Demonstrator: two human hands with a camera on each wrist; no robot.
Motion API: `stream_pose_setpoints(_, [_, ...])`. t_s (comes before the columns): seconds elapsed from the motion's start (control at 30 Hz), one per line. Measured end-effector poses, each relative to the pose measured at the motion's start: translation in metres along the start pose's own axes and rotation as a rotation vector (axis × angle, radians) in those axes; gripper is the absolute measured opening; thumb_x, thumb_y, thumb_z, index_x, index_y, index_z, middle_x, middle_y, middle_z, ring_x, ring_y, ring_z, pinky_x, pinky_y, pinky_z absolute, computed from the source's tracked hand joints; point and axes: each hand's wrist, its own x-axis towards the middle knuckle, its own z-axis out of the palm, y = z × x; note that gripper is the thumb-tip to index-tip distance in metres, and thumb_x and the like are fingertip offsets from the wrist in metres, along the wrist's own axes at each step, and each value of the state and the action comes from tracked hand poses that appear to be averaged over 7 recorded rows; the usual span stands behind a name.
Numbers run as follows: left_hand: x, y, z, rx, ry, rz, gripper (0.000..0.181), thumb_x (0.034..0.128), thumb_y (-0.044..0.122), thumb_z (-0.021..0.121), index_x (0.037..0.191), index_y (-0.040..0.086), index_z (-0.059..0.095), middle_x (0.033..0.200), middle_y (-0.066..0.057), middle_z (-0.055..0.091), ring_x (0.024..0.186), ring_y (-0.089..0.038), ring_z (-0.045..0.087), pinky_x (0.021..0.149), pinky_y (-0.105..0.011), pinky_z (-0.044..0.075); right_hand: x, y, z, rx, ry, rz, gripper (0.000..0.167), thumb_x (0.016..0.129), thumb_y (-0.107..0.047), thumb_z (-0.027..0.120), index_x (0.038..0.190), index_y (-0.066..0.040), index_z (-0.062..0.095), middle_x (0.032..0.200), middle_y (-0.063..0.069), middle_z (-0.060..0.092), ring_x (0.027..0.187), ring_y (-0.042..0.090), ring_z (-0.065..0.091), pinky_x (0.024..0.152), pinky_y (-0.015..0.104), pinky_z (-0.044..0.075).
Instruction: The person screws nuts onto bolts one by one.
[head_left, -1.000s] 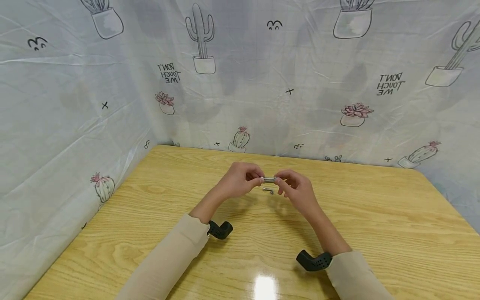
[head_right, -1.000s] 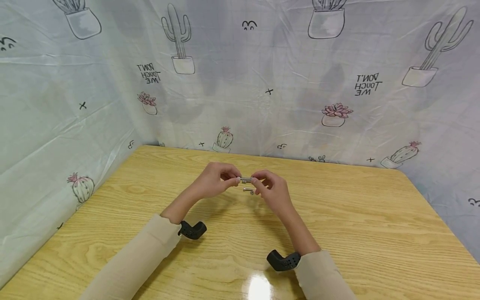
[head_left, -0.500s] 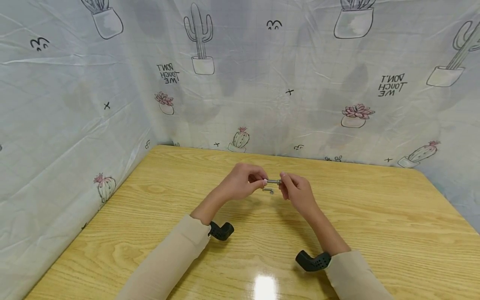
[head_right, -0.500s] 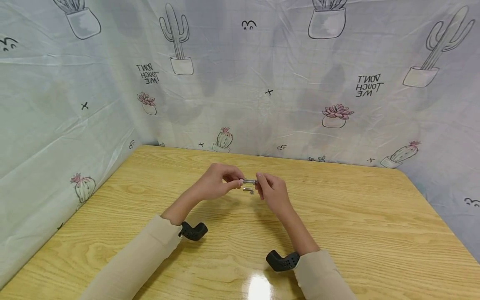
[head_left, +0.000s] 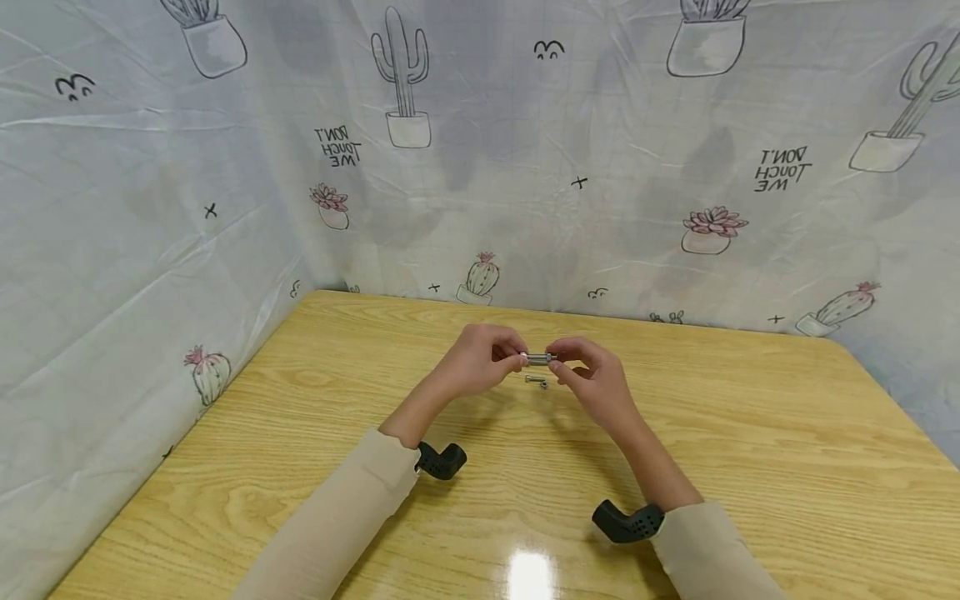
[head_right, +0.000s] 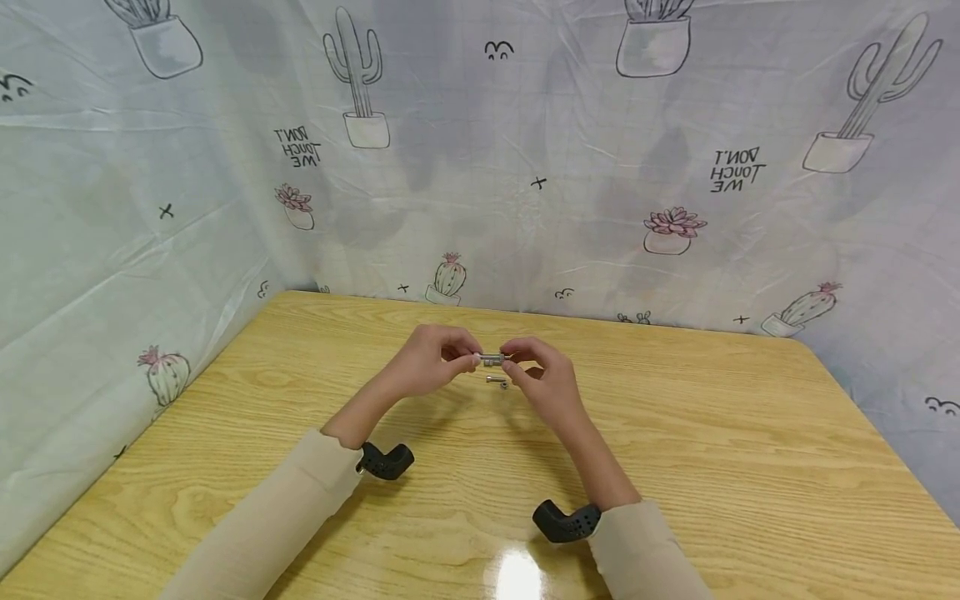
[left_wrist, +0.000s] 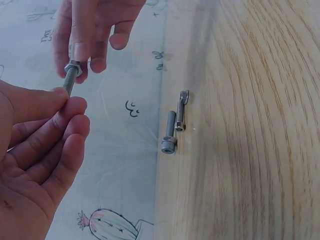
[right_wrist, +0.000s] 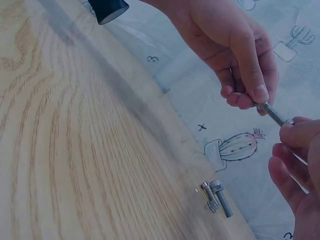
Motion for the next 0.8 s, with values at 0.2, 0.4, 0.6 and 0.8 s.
stream_pose_setpoints(0.2, [-0.003, 0.002, 0.004, 0.007, 0.007, 0.036, 0.008, 0.0941, 0.013, 0.063, 0.097, 0.009, 0.07, 0.085, -0.004, 0.071, 0.081, -0.028, 0.069, 0.067, -0.021, 0.053, -0.004, -0.008, 0.0, 0.001, 0.001, 0.035, 0.02, 0.097, -0.009, 0.058, 0.11, 0.004, 0.065, 0.101, 0.023, 0.066, 0.079, 0.017, 0.063, 0.067, 0.036, 0.057])
stream_pose_setpoints(0.4, [-0.007, 0.004, 0.009, 0.014, -0.005, 0.122, 0.011, 0.0945, 0.013, 0.063, 0.099, 0.006, 0.069, 0.085, -0.004, 0.071, 0.079, -0.026, 0.069, 0.067, -0.021, 0.053, -0.013, -0.033, 0.0, -0.02, -0.024, 0.096, 0.032, 0.103, -0.013, 0.046, 0.084, 0.007, 0.062, 0.072, 0.024, 0.058, 0.063, 0.033, 0.055, 0.058, 0.031, 0.048])
stream_pose_setpoints(0.6, [-0.011, 0.006, 0.013, 0.024, -0.006, 0.132, 0.009, 0.0944, 0.012, 0.063, 0.097, 0.006, 0.069, 0.083, -0.006, 0.071, 0.072, -0.015, 0.066, 0.065, -0.021, 0.052, -0.018, -0.039, 0.001, -0.053, -0.022, 0.153, 0.042, 0.105, -0.02, 0.041, 0.074, 0.001, 0.06, 0.064, 0.016, 0.055, 0.06, 0.035, 0.053, 0.055, 0.029, 0.046])
stream_pose_setpoints(0.8, [-0.014, 0.006, 0.016, 0.027, 0.028, 0.041, 0.011, 0.0942, 0.012, 0.063, 0.097, 0.005, 0.07, 0.084, -0.004, 0.07, 0.074, -0.014, 0.066, 0.066, -0.021, 0.052, -0.018, -0.01, 0.0, -0.039, 0.009, 0.026, 0.022, 0.099, -0.017, 0.055, 0.112, -0.001, 0.064, 0.107, 0.018, 0.065, 0.09, 0.013, 0.063, 0.071, 0.028, 0.056])
